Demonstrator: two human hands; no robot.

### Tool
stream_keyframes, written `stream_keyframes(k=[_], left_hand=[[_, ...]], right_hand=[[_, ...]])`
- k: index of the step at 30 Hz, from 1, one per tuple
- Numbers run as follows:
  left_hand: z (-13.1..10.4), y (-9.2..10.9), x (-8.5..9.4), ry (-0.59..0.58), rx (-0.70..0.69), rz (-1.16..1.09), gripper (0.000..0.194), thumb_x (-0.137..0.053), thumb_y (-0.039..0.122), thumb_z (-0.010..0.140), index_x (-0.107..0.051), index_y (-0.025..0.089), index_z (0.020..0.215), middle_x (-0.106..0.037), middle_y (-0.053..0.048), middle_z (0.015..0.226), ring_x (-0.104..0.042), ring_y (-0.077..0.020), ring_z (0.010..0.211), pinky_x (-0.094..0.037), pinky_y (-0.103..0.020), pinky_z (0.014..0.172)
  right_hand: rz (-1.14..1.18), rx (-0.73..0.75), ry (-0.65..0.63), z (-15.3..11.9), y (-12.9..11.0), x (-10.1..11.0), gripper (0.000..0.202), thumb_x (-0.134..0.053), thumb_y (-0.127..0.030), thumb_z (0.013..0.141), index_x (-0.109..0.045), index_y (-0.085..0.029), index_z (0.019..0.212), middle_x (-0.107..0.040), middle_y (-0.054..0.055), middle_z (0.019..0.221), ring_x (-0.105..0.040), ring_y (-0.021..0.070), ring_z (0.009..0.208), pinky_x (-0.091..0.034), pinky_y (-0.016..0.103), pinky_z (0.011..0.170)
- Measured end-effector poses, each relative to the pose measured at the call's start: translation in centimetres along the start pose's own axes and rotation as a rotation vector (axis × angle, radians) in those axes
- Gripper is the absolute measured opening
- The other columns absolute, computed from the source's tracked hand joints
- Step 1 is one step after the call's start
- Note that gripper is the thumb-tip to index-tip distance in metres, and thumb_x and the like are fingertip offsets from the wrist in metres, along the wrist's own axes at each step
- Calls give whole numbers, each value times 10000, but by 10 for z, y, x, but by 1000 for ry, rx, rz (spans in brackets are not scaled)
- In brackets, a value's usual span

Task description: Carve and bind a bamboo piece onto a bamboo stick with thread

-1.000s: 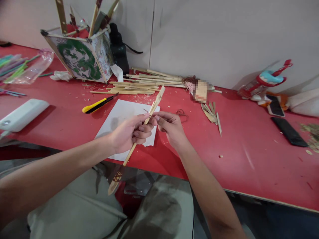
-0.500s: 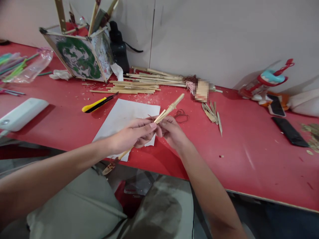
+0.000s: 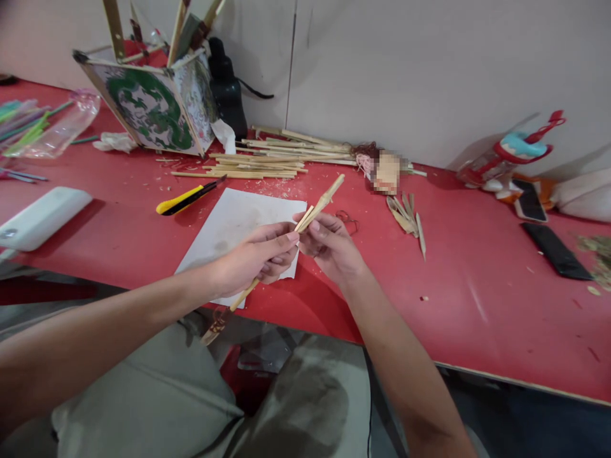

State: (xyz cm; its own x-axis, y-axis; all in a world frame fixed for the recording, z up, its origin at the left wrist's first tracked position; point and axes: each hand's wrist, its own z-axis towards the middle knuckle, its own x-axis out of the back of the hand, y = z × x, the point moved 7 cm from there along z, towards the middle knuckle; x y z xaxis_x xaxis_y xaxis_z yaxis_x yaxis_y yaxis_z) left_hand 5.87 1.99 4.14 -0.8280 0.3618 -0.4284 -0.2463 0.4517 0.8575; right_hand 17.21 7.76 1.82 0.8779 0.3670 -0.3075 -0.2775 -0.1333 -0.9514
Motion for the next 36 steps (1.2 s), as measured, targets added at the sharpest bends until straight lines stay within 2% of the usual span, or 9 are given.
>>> stream_keyframes(k=[4,7,10,14,19,24,29,36], left_hand=[[1,2,10,146,-91,90,258,-638,404,966,-422,265,993,-452,94,651,-281,-38,435,-218,-172,431],[-1,8,15,214,-218,199,246,-654,380,958,-447,256,1002,-568,72,719,-378,-31,458,-303,-175,458],[-2,12,17,236,-314,272,216,-645,388,963,-491,239,993,-612,53,734,-424,-26,476,-345,-175,491],[-3,14,19,256,-370,328,223,-636,429,963,-531,239,1009,-639,38,734,-438,-30,444,-343,-184,465],[-4,16,21,264,-397,356,229,-636,438,962,-568,236,1045,-682,12,809,-563,-57,434,-393,-205,445],[-3,15,24,279,-396,368,177,-624,387,977,-576,231,1046,-653,39,735,-515,-43,400,-397,-192,421],[-2,15,22,256,-415,342,183,-598,351,994,-546,250,1137,-648,52,777,-543,-42,414,-457,-190,444],[-1,16,24,273,-420,295,185,-639,361,973,-601,217,1084,-642,41,749,-500,-28,393,-390,-184,400]], right_hand=[[-19,47,20,0,-3,-2,294,-864,-525,716,-813,-300,898,-242,-92,540,-188,92,503,-231,272,486],[-16,86,9,1,-5,-2,238,-852,-495,755,-814,-299,884,-218,-89,541,-185,95,505,-231,276,488],[-7,110,17,1,-6,-2,218,-857,-477,765,-820,-297,881,-216,-91,531,-178,92,499,-215,278,490],[-19,120,44,1,-6,-1,224,-869,-487,751,-816,-297,858,-230,-91,527,-181,91,501,-212,279,491],[-16,157,65,3,-8,1,188,-872,-448,758,-831,-310,879,-231,-91,520,-165,85,502,-193,285,503],[-31,165,60,2,-8,0,179,-852,-466,777,-827,-301,844,-248,-84,517,-174,90,510,-187,293,520],[-19,172,45,1,-9,-3,173,-833,-439,806,-843,-306,916,-264,-86,522,-191,88,506,-180,296,522],[-34,161,41,1,-6,-1,217,-816,-452,823,-838,-305,981,-238,-93,536,-164,89,511,-180,299,524]])
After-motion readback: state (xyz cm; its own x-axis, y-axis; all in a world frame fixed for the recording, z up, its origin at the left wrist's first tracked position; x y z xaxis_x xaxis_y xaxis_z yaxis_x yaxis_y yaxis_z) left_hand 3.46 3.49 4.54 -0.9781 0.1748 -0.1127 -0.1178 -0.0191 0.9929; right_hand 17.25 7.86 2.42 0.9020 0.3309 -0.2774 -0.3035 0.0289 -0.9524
